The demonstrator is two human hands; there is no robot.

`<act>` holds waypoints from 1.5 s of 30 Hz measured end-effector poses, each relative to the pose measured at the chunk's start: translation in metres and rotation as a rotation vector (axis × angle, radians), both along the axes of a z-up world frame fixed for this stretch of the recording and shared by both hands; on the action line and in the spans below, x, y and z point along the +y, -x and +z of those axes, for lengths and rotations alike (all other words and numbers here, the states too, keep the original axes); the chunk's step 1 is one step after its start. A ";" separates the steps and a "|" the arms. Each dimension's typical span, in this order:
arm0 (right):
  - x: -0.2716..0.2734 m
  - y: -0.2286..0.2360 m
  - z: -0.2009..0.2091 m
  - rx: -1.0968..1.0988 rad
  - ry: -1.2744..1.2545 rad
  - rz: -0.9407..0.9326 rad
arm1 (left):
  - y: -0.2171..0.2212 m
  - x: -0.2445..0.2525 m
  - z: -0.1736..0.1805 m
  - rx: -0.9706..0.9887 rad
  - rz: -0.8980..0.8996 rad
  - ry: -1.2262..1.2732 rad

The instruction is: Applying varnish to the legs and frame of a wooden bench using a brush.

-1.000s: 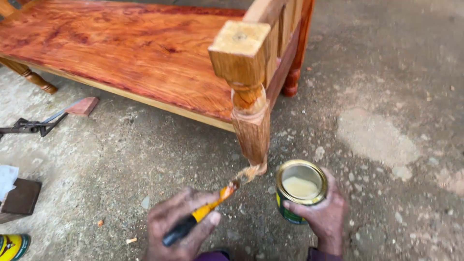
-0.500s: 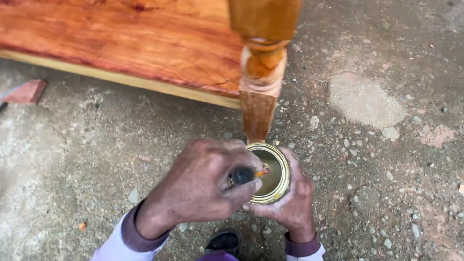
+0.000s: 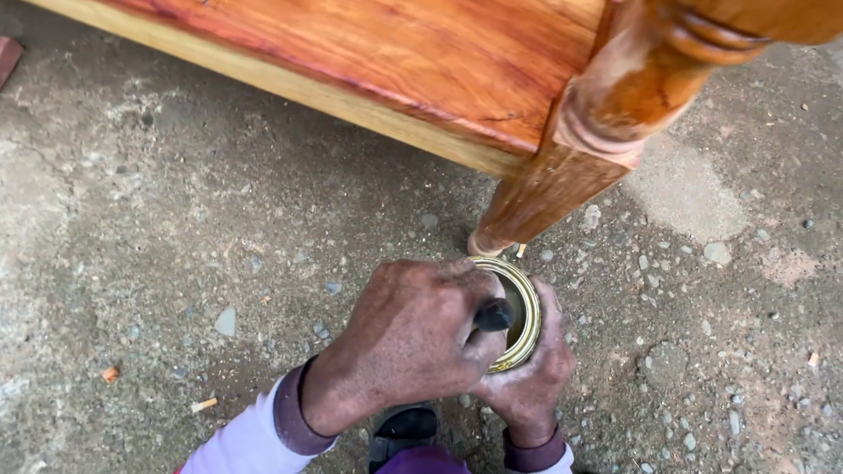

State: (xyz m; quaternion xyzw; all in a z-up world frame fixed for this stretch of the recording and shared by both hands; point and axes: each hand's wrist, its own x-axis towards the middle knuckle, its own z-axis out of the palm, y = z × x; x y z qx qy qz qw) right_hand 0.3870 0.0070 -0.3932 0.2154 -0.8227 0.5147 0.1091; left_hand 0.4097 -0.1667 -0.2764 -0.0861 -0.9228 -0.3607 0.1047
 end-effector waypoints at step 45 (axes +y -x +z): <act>-0.033 -0.007 0.000 -0.032 -0.015 0.089 | -0.088 0.003 -0.115 0.027 0.738 -1.376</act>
